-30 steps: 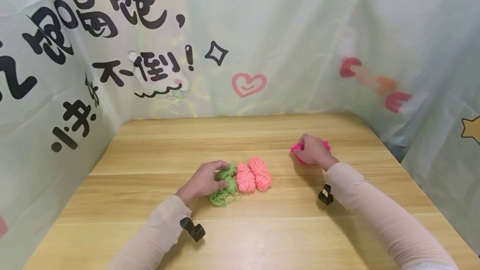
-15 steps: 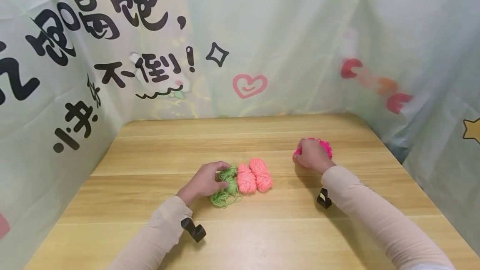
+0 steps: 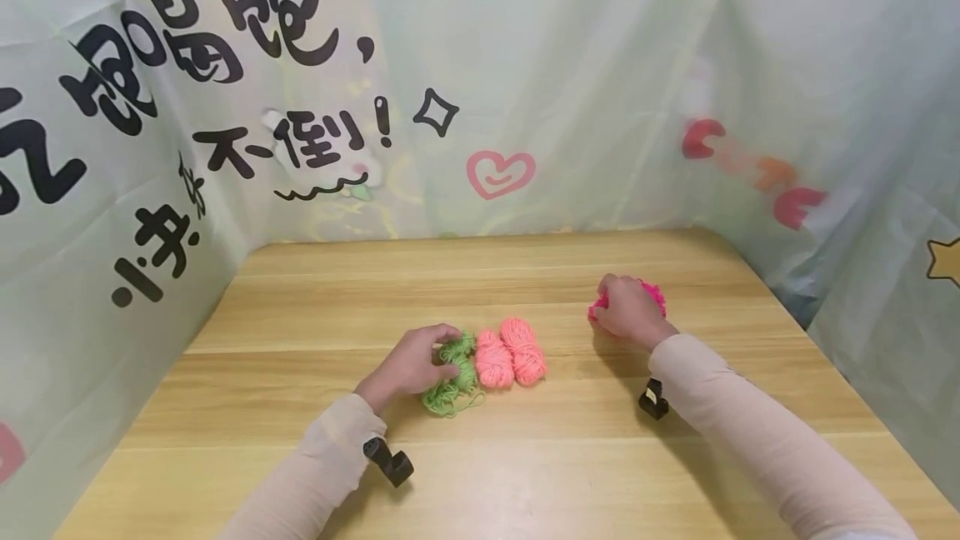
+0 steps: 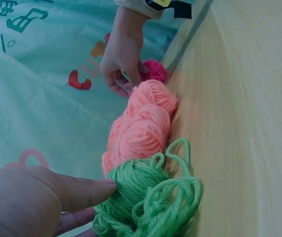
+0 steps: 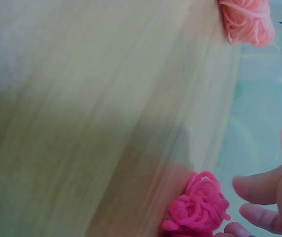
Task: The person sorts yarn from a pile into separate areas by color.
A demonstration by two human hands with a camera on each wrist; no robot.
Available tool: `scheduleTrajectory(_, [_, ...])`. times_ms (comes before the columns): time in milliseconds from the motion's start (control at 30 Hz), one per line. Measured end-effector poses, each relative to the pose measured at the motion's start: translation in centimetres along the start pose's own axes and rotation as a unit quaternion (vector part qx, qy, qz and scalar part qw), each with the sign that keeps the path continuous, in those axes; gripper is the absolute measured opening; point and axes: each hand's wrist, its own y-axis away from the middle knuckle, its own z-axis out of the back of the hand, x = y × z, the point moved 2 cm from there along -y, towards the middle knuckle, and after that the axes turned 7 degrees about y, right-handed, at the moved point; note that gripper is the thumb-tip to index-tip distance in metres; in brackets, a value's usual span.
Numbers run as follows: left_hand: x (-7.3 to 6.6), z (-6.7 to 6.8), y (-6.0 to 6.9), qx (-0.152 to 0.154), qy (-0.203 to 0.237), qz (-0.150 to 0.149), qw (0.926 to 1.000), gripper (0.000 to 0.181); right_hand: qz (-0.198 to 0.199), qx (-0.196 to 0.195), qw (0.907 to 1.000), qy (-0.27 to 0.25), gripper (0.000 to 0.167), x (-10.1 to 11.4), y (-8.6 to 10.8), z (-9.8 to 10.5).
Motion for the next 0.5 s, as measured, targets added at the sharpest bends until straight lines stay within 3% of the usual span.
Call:
scheduleTrajectory(233, [-0.7, 0.2, 0.3, -0.013, 0.025, 0.014, 0.9995, 0.041, -0.014, 0.001, 0.9995, -0.028, 0.034, 0.2, 0.3, 0.5])
scheduleTrajectory(367, [-1.2, 0.3, 0.2, -0.036, 0.038, -0.005, 0.9986, 0.037, -0.007, -0.009, 0.9978, -0.065, 0.034, 0.9, 0.6, 0.9])
scheduleTrajectory(500, [-1.7, 0.2, 0.0, -0.057, 0.082, -0.026, 0.9946, 0.032, -0.006, -0.003, 0.993, -0.118, 0.034, 1.9, 0.8, 1.1])
